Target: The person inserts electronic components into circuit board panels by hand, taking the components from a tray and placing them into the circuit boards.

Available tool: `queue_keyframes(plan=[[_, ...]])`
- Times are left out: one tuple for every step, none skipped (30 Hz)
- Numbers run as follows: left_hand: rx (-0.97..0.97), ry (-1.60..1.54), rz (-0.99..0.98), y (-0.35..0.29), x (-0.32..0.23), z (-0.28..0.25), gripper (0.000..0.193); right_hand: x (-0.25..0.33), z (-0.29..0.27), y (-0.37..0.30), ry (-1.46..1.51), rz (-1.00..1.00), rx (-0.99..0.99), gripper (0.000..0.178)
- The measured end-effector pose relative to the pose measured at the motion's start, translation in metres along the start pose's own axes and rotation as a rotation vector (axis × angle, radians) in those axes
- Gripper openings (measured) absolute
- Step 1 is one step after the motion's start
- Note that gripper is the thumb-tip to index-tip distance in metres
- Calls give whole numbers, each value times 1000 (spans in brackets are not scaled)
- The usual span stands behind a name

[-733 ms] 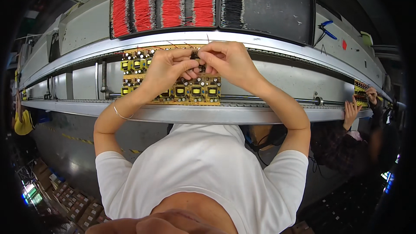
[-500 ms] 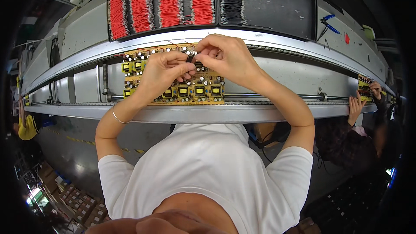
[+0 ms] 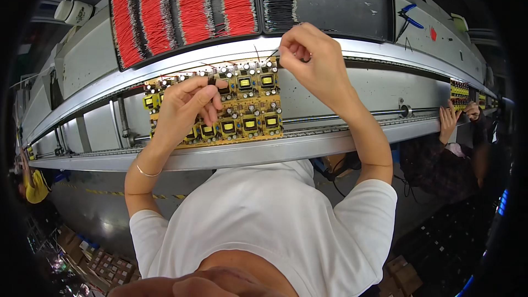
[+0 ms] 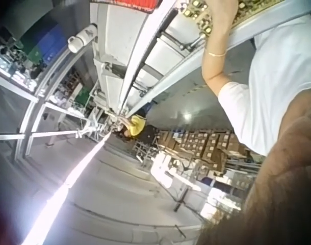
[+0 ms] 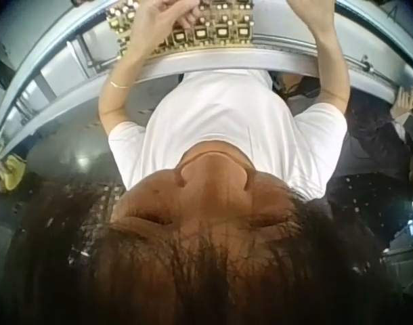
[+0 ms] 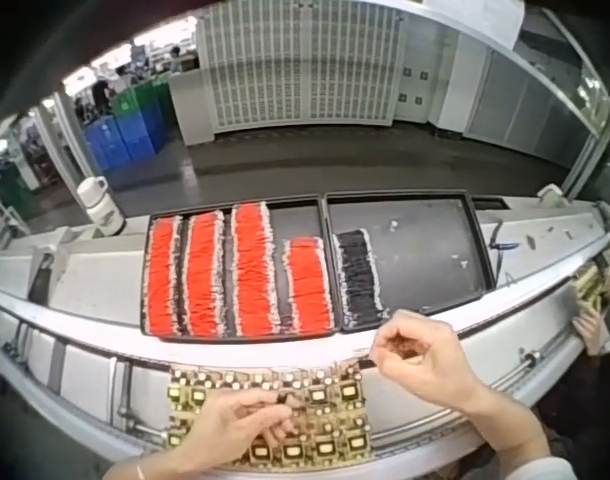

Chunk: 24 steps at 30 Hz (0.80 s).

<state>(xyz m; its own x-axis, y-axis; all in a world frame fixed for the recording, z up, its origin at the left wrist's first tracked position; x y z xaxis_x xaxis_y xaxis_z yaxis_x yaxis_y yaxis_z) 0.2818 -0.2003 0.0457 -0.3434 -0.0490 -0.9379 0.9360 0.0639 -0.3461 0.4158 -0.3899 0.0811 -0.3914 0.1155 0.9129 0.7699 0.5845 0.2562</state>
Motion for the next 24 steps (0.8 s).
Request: queue_keyframes(plan=[[14, -5, -19, -1, -2, -1, 17, -2, 4, 0, -75, -20, 2, 9], [28, -10, -37, -2, -4, -1, 18, -4, 7, 0, -150, -40, 5, 10], [42, -14, -56, -2, -3, 0, 18, -5, 9, 0, -224, -60, 9, 10], [43, -19, -60, -2, -1, 0, 18, -6, 11, 1, -226, -55, 12, 10], [43, -23, -51, -3, 0, 0, 19, -7, 12, 1, -225, -55, 14, 10], [43, -27, -42, -3, 1, 0, 20, -8, 13, 2, -225, -55, 15, 10], [42, -31, -33, -3, 2, -1, 21, -9, 14, 2, -224, -55, 16, 10], [42, -34, -23, -3, 3, -1, 22, -10, 14, 3, -223, -57, 17, 11], [43, -35, -26, -3, 4, 0, 22, -11, 15, 3, -223, -53, 17, 11], [39, -37, -27, -3, 5, 0, 21, -13, 16, 3, -232, -50, 16, 10], [35, -40, -27, -3, 6, 0, 21, -14, 17, 3, -241, -47, 15, 10], [30, -42, -27, -3, 6, 0, 20, -15, 18, 2, -251, -45, 13, 10], [26, -44, -27, -3, 7, 0, 19, -15, 18, 2, -260, -43, 12, 10], [25, -45, -28, -3, 8, 0, 19, -15, 19, 2, -260, -41, 13, 10], [22, -44, -23, -4, 8, 0, 19, -14, 19, 2, -269, -39, 14, 10], [19, -42, -17, -5, 8, -1, 18, -13, 19, 2, -279, -37, 15, 10], [16, -40, -11, -5, 8, -1, 18, -13, 19, 2, -288, -35, 16, 10], [13, -38, -4, -6, 8, -2, 17, -12, 19, 1, -298, -33, 18, 11], [12, -39, -4, -6, 9, -3, 17, -12, 19, 1, -298, -34, 19, 11], [12, -39, -6, -6, 9, -3, 17, -11, 19, 1, -323, -41, 16, 11], [11, -39, -7, -7, 10, -4, 17, -11, 19, 1, -349, -48, 14, 11], [10, -39, -9, -7, 10, -5, 17, -10, 18, 0, -374, -55, 11, 11], [9, -39, -11, -8, 11, -6, 16, -10, 18, 0, -399, -63, 9, 11], [7, -41, -10, -7, 10, -6, 16, -9, 18, 0, -399, -64, 12, 11]])
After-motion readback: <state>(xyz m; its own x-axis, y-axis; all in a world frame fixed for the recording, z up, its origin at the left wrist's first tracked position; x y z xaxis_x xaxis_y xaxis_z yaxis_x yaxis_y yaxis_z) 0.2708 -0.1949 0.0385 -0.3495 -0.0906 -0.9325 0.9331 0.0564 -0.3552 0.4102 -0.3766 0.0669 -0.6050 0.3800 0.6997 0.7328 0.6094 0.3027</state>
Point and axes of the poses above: each hand's wrist, its own y-axis towards the middle knuckle, its own z-axis out of the palm, x = y × z, the point moved 7 cm from there along y, towards the middle knuckle, and after that the axes turned 7 degrees about y, right-handed, at the moved point
